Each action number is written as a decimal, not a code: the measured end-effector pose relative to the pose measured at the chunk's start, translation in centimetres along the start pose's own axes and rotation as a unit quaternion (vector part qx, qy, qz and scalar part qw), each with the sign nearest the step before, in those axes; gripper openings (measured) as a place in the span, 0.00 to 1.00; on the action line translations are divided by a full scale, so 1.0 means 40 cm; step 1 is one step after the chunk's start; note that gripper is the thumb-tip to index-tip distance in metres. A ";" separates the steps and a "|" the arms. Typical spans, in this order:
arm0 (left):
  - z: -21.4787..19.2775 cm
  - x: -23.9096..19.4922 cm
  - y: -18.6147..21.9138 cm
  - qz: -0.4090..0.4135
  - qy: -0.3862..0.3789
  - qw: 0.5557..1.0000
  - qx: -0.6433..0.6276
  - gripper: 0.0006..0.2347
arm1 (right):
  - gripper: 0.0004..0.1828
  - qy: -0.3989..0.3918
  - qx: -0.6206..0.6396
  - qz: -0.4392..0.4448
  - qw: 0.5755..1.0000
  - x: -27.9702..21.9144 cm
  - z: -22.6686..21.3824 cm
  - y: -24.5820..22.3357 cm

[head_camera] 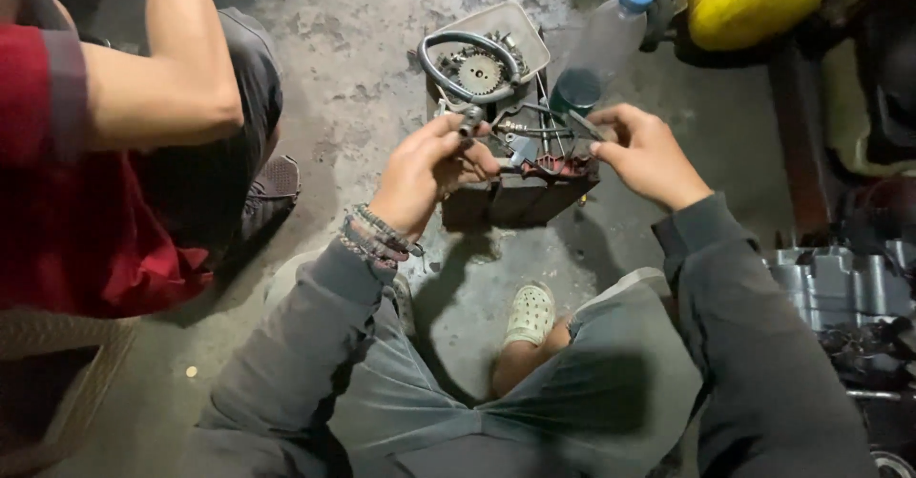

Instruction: Disassembling and cleaning a motorcycle carburetor (fuel-air mixer) on a workshop floor using cleaning fluid.

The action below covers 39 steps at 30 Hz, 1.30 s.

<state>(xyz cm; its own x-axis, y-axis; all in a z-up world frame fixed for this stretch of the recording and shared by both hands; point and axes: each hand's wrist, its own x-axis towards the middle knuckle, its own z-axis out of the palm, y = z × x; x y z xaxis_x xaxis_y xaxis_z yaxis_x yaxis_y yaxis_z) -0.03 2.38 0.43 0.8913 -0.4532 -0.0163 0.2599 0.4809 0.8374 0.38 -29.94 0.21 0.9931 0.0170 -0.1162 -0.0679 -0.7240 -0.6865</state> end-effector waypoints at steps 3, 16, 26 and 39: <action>-0.006 0.007 -0.009 -0.005 0.076 0.997 -0.011 0.14 | 0.25 -0.041 -0.093 -0.046 0.994 0.037 0.009 -0.086; -0.023 0.031 -0.025 0.024 0.181 0.981 0.066 0.12 | 0.25 0.006 -0.269 -0.196 0.943 0.144 0.162 -0.060; -0.017 0.024 0.019 0.020 0.200 0.979 -0.010 0.09 | 0.16 0.028 -0.241 -0.093 0.966 0.056 -0.010 -0.102; 0.036 0.048 0.045 0.040 0.229 0.972 -0.019 0.12 | 0.12 0.187 -0.194 0.023 0.963 0.071 -0.069 0.018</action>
<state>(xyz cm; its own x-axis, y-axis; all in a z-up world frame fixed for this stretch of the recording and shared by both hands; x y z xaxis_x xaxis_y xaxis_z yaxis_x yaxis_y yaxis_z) 1.59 1.30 2.72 0.9789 -0.0352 -0.2015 0.1890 0.5316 0.8256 3.42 -32.31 1.35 0.9601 -0.2178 0.1756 -0.1437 -0.9224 -0.3585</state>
